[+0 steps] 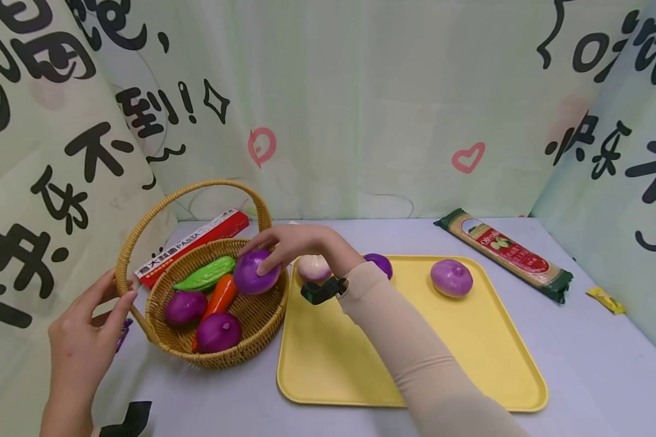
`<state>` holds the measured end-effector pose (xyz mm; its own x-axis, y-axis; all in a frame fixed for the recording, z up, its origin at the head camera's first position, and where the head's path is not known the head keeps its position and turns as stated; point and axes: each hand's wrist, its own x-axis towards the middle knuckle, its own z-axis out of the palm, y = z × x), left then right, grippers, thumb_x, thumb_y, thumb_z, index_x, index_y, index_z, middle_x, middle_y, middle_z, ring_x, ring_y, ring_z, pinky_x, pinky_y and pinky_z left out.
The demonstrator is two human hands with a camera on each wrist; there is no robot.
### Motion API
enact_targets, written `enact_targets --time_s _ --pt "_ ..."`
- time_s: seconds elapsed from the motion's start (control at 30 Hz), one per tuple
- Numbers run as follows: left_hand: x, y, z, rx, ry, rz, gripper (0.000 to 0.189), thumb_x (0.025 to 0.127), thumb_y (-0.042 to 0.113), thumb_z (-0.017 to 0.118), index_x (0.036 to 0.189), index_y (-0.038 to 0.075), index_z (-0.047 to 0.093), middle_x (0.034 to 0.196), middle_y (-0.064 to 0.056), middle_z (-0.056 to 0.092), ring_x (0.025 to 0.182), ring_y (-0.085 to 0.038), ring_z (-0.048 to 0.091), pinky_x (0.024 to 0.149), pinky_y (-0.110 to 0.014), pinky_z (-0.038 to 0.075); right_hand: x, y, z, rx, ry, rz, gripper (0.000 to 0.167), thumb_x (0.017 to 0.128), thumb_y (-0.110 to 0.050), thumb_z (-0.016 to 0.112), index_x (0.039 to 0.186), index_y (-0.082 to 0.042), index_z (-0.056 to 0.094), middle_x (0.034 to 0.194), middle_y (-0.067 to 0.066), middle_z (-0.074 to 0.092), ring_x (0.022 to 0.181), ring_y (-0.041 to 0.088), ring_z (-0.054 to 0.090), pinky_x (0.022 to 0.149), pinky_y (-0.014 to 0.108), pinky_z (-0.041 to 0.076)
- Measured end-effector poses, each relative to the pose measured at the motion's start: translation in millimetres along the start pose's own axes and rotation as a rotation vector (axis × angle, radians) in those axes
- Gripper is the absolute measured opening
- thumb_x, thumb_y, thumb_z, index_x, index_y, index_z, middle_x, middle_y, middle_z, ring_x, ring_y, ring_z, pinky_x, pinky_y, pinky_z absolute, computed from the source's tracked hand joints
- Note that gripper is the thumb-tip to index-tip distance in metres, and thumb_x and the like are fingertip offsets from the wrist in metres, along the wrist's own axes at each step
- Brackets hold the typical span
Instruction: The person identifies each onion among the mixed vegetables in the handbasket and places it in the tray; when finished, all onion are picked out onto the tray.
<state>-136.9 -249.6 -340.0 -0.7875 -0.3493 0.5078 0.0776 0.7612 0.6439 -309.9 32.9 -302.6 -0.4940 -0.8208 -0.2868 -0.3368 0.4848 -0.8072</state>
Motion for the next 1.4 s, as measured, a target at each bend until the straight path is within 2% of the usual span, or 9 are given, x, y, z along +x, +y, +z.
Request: enact_targets --time_s 0.33,0.53,0.63,0.73,0.87,1.2,1.4 --pt "1.2 -0.7 0.5 0.011 -0.007 -0.014 0.048 0.088 0.021 0.066 0.134 0.019 0.054 0.116 -0.018 0.066 0.087 0.028 0.034 0.066 0.010 0.030 -24.5 -1.8 -13.3 -0.029 0.089 -0.081 0.052 0.084 -0.027 0.071 0.133 -0.025 0.054 0.136 -0.001 0.052 0.116 0.014 0.052 0.090 0.028 0.052" --pt "0.5 1.4 -0.7 0.009 -0.003 -0.010 0.049 0.087 0.019 0.067 0.134 0.019 0.054 0.115 -0.017 0.067 0.087 0.029 0.034 0.067 0.010 0.030 -36.9 -0.3 -19.1 -0.077 0.131 -0.090 0.052 0.084 -0.027 0.070 0.134 -0.025 0.053 0.135 -0.003 0.055 0.116 0.014 0.052 0.094 0.028 0.049" --pt "0.5 2.3 -0.9 0.004 -0.002 -0.001 0.049 0.087 0.018 0.067 0.134 0.018 0.054 0.115 -0.017 0.067 0.087 0.029 0.034 0.067 0.010 0.031 -42.8 0.9 -20.6 -0.057 0.140 -0.082 0.051 0.085 -0.028 0.069 0.134 -0.026 0.053 0.134 -0.002 0.055 0.115 0.016 0.053 0.093 0.029 0.050" --pt "0.6 2.4 -0.8 0.000 0.000 0.006 0.049 0.086 0.017 0.068 0.134 0.018 0.054 0.115 -0.018 0.067 0.087 0.029 0.034 0.067 0.010 0.031 -48.8 2.2 -21.6 -0.054 0.158 -0.072 0.051 0.085 -0.030 0.069 0.134 -0.027 0.053 0.133 -0.001 0.054 0.112 0.018 0.052 0.083 0.031 0.052" --pt "0.5 2.1 -0.7 -0.001 0.003 0.011 0.049 0.086 0.017 0.068 0.133 0.017 0.055 0.115 -0.018 0.067 0.087 0.029 0.035 0.067 0.010 0.030 -56.8 4.3 -22.8 -0.052 0.190 -0.067 0.053 0.085 -0.031 0.069 0.135 -0.028 0.052 0.138 -0.002 0.051 0.111 0.019 0.053 0.079 0.031 0.053" --pt "-0.1 1.3 -0.5 -0.010 0.006 0.016 0.048 0.087 0.018 0.067 0.133 0.016 0.055 0.115 -0.019 0.066 0.087 0.030 0.035 0.067 0.010 0.031 -77.7 10.3 -22.5 -0.011 0.246 -0.092 0.053 0.085 -0.029 0.068 0.135 -0.025 0.052 0.137 -0.003 0.052 0.119 0.018 0.053 0.094 0.034 0.051" --pt "0.3 0.4 -0.5 0.002 0.004 0.005 0.048 0.087 0.019 0.067 0.133 0.016 0.055 0.115 -0.019 0.066 0.087 0.029 0.034 0.066 0.010 0.030 -89.1 14.9 -21.0 -0.005 0.270 -0.099 0.052 0.085 -0.028 0.069 0.134 -0.028 0.052 0.135 -0.005 0.054 0.117 0.015 0.054 0.095 0.034 0.050"
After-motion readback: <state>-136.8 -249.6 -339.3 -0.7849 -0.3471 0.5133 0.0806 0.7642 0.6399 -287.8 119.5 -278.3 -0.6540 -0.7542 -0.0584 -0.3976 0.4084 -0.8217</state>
